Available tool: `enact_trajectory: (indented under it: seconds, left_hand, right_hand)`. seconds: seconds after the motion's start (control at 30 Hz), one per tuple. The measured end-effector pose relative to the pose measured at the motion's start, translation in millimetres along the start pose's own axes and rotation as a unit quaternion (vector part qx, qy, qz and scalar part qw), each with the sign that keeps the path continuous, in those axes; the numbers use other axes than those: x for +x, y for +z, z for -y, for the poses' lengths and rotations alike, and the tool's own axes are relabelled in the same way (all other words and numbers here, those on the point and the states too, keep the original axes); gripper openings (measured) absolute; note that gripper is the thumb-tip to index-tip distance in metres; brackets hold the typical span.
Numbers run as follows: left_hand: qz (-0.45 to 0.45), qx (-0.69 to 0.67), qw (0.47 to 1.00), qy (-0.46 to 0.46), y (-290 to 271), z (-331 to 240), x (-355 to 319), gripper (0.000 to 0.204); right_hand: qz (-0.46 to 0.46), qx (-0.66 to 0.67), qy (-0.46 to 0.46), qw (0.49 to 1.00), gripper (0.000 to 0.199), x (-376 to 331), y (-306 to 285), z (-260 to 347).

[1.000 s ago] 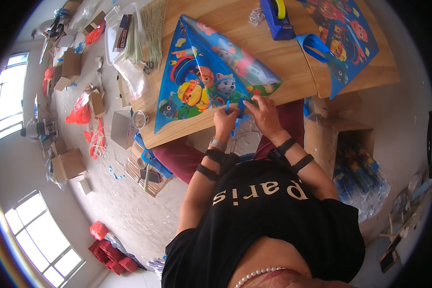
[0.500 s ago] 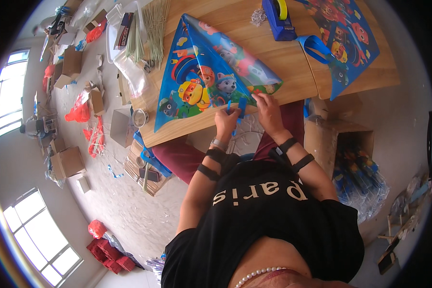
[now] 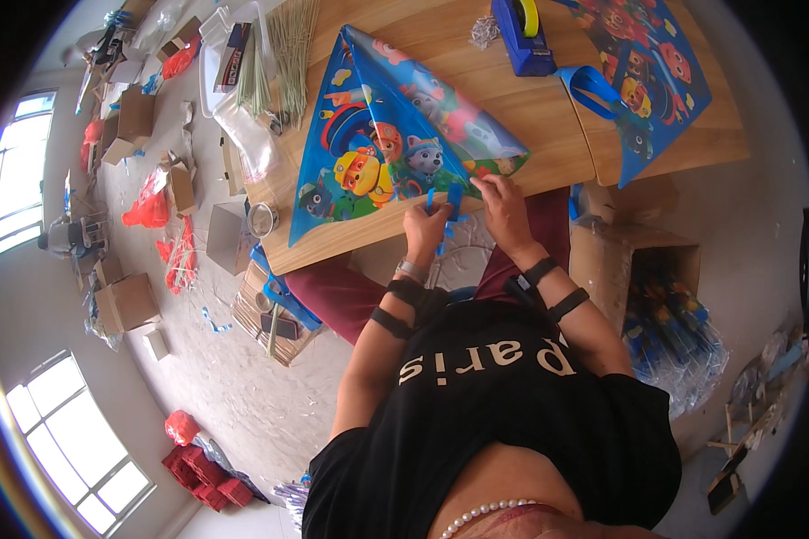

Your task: Assembling character-printed kites by attaching blue ribbons to the sheets.

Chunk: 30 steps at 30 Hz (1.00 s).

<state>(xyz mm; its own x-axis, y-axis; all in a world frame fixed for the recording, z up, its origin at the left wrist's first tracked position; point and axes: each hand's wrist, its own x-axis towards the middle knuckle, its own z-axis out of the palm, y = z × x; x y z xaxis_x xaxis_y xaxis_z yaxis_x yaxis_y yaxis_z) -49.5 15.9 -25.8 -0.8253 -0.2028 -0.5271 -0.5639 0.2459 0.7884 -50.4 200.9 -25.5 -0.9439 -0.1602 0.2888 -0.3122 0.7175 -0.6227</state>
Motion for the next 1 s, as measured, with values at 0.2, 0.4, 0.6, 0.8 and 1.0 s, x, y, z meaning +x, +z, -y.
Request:
enact_trajectory:
  seconds: [0.2,0.4,0.6,0.8,1.0]
  left_hand:
    - [0.003,-0.018,1.0,-0.003,0.4,-3.1,-1.6,0.028]
    - [0.0,-0.003,1.0,0.003,0.8,-0.5,0.2,0.028]
    - [-0.005,0.001,1.0,0.007,3.1,-3.0,-1.6,0.028]
    - [-0.013,0.024,0.999,0.018,2.6,4.6,1.8,0.031]
    - [-0.018,0.133,0.988,0.075,-7.3,5.7,-8.8,0.03]
  right_hand:
    - [0.002,-0.002,-0.008,1.0,0.042,0.3,-0.5,-0.1]
    - [0.018,-0.031,-0.017,0.999,0.046,-2.1,2.4,0.2]
    - [0.025,-0.076,-0.041,0.996,0.045,-3.3,1.5,2.3]
    - [0.05,-0.084,-0.034,0.995,0.04,-3.1,1.4,5.9]
    - [0.025,-0.09,-0.053,0.994,0.045,-1.7,-0.7,6.6]
